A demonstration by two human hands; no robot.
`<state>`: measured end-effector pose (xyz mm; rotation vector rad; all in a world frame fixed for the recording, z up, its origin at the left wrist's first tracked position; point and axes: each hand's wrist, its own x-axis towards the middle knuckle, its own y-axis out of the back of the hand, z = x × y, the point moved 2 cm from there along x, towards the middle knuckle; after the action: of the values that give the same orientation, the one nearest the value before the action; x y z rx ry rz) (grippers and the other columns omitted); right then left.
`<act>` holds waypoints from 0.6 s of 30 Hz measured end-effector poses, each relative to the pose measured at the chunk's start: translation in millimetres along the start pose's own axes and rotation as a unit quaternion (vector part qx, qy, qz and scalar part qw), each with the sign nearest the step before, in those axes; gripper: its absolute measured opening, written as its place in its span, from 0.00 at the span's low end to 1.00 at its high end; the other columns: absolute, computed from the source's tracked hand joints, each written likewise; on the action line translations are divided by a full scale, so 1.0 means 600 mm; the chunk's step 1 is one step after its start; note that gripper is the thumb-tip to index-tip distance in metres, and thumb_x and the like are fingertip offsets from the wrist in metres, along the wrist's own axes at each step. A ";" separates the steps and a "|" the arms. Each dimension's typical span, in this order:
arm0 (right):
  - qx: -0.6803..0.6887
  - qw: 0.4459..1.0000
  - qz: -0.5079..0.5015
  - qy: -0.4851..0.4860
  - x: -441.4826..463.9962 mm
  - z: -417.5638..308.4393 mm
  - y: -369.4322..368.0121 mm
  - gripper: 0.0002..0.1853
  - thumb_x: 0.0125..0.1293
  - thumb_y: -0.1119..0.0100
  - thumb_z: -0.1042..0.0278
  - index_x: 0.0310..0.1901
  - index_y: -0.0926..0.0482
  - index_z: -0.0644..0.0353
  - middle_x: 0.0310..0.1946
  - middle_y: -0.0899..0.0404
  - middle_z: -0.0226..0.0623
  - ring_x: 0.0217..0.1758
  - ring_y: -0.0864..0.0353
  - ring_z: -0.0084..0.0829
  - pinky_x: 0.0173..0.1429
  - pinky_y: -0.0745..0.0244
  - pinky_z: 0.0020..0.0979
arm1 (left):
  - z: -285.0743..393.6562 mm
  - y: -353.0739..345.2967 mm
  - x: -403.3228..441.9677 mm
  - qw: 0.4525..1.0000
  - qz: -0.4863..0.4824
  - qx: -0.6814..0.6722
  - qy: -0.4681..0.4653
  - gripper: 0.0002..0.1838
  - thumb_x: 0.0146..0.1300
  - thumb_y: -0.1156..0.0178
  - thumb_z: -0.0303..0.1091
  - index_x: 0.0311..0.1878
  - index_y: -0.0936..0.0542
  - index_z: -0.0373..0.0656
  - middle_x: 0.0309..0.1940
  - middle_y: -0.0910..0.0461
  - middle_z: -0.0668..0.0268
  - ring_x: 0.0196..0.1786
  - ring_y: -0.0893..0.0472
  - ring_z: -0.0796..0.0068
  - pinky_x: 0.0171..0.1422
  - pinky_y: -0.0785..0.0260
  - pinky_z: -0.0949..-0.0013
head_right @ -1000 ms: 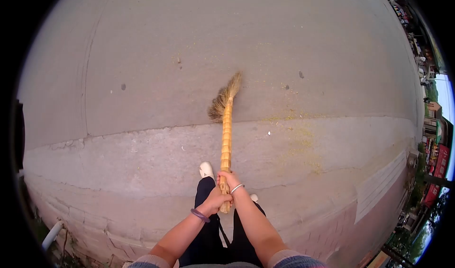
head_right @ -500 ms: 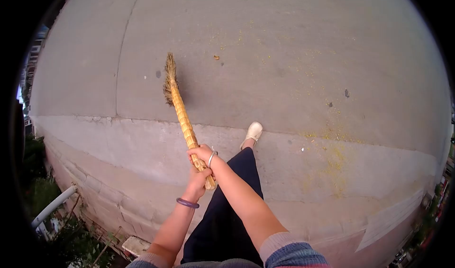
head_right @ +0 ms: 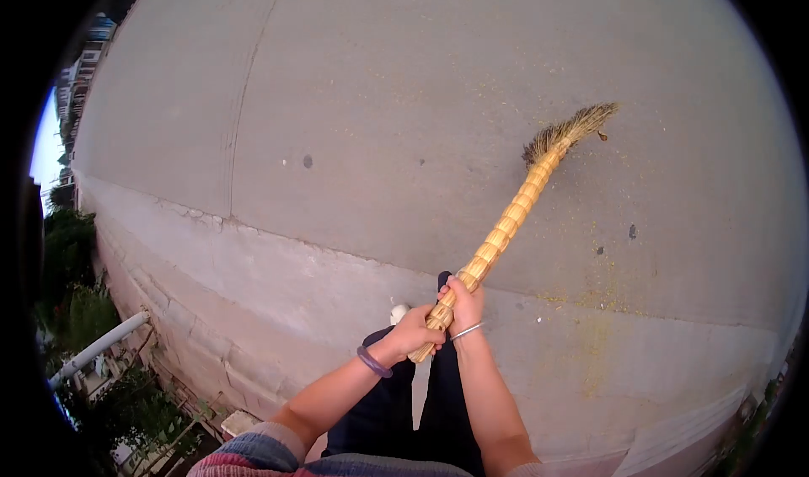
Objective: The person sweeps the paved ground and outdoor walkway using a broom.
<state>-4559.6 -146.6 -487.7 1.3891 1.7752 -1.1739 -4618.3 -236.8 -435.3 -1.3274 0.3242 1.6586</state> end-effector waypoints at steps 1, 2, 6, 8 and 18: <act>-0.020 0.999 -0.035 -0.016 0.006 0.006 -0.035 0.08 0.55 0.43 0.75 0.35 0.32 0.61 0.22 0.29 0.33 0.22 0.28 0.25 0.26 0.27 0.27 | 0.003 0.018 -0.011 0.998 0.048 -0.029 -0.017 0.17 0.45 0.41 0.20 0.41 0.31 0.34 0.25 0.27 0.62 0.23 0.24 0.74 0.25 0.29 0.73; -0.039 0.996 -0.068 -0.032 0.013 0.014 -0.067 0.09 0.55 0.43 0.76 0.35 0.33 0.62 0.22 0.29 0.34 0.22 0.27 0.25 0.26 0.26 0.27 | 0.005 0.039 -0.019 0.993 0.104 -0.017 -0.059 0.18 0.44 0.41 0.19 0.41 0.32 0.33 0.28 0.27 0.63 0.23 0.24 0.74 0.25 0.29 0.74; -0.145 0.944 -0.231 -0.187 0.080 0.079 -0.269 0.07 0.54 0.40 0.74 0.31 0.29 0.64 0.20 0.27 0.35 0.19 0.27 0.26 0.23 0.28 0.26 | 0.055 0.147 -0.025 0.938 0.325 -0.086 -0.083 0.16 0.45 0.43 0.18 0.40 0.32 0.34 0.30 0.27 0.63 0.24 0.23 0.74 0.26 0.27 0.73; -0.196 0.898 -0.303 -0.252 0.156 0.144 -0.360 0.06 0.53 0.40 0.73 0.29 0.27 0.65 0.19 0.26 0.36 0.18 0.26 0.27 0.24 0.29 0.27 | 0.105 0.234 0.008 0.935 0.292 -0.153 -0.131 0.14 0.47 0.45 0.16 0.40 0.30 0.32 0.30 0.25 0.61 0.25 0.22 0.72 0.27 0.27 0.70; -0.037 0.994 0.016 -0.102 0.165 0.034 -0.355 0.14 0.56 0.45 0.75 0.43 0.33 0.64 0.26 0.29 0.36 0.25 0.29 0.26 0.28 0.28 0.27 | 0.237 0.302 0.040 0.999 0.013 0.036 0.039 0.24 0.40 0.38 0.27 0.42 0.34 0.31 0.27 0.26 0.56 0.26 0.22 0.65 0.30 0.27 0.68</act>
<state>-4792.4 -135.9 -521.5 1.2051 1.6297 -1.1759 -4847.2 -218.0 -463.9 -1.3402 0.4442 1.6044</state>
